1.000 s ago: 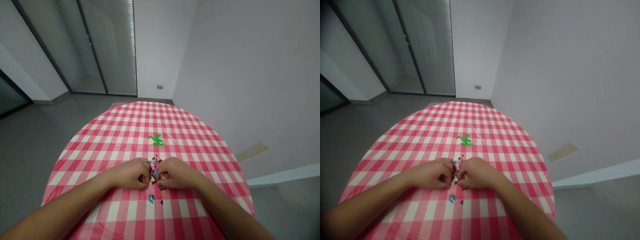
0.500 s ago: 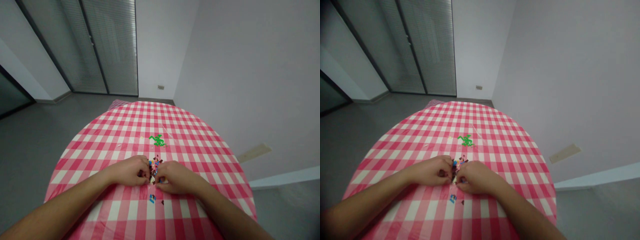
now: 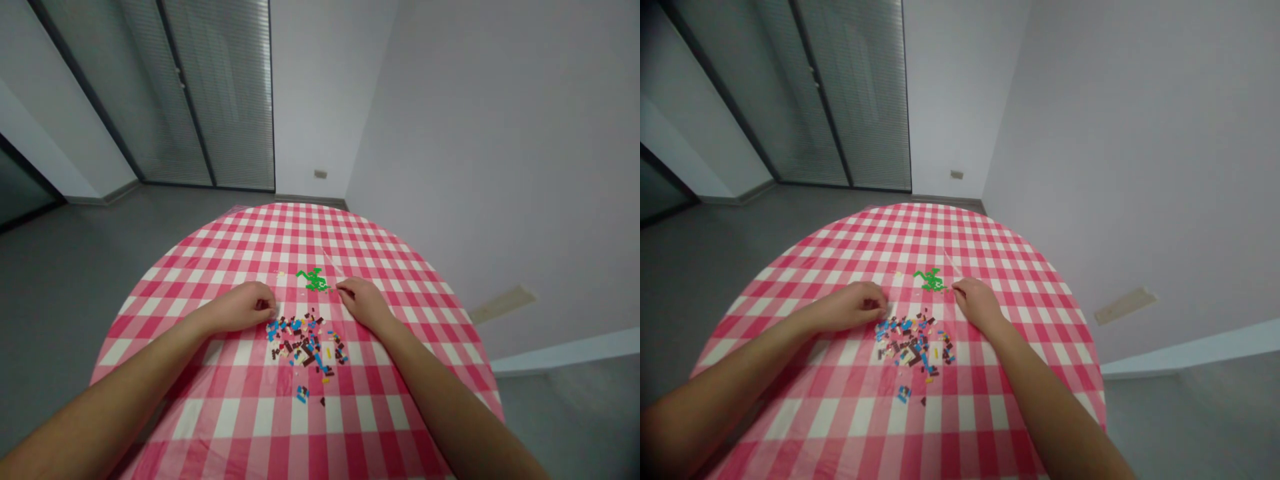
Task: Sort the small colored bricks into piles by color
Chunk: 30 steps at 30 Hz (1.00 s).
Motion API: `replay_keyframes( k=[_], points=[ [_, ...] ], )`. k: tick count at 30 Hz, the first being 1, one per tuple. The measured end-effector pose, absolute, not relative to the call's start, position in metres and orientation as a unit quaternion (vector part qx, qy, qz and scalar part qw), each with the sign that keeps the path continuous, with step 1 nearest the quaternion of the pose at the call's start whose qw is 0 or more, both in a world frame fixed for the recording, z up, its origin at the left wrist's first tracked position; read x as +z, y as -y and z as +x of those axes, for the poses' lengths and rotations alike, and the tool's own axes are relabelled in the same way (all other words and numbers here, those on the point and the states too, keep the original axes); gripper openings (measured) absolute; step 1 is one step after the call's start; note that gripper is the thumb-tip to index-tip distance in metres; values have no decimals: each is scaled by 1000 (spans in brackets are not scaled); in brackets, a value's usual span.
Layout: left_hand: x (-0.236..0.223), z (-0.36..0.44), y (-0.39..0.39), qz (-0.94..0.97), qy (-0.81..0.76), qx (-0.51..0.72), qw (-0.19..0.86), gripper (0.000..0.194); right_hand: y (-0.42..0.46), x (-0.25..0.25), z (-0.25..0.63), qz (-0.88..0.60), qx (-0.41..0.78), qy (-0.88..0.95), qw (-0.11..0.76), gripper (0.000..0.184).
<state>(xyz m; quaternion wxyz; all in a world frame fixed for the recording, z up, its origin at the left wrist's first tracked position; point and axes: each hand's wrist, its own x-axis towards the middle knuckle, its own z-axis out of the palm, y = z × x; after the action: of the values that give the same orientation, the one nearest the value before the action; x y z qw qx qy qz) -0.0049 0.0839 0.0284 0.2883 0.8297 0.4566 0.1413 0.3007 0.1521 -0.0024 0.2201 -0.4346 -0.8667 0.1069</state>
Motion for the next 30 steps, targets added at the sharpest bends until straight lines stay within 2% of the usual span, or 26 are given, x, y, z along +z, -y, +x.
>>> replay_keyframes(
  k=[8, 14, 30],
  points=[
    [28, -9, -82, 850, -419, 111, 301, 19, -157, -10, 304, -457, 100, 851, 238, 25],
    [22, -8, -82, 847, -416, 119, 310, 17, -156, -5, 306, -470, 82, 857, 195, 23],
    [22, 0, -80, 853, -424, 109, 284, 19, -146, 0, 296, -462, 68, 872, 149, 35]
  ],
)
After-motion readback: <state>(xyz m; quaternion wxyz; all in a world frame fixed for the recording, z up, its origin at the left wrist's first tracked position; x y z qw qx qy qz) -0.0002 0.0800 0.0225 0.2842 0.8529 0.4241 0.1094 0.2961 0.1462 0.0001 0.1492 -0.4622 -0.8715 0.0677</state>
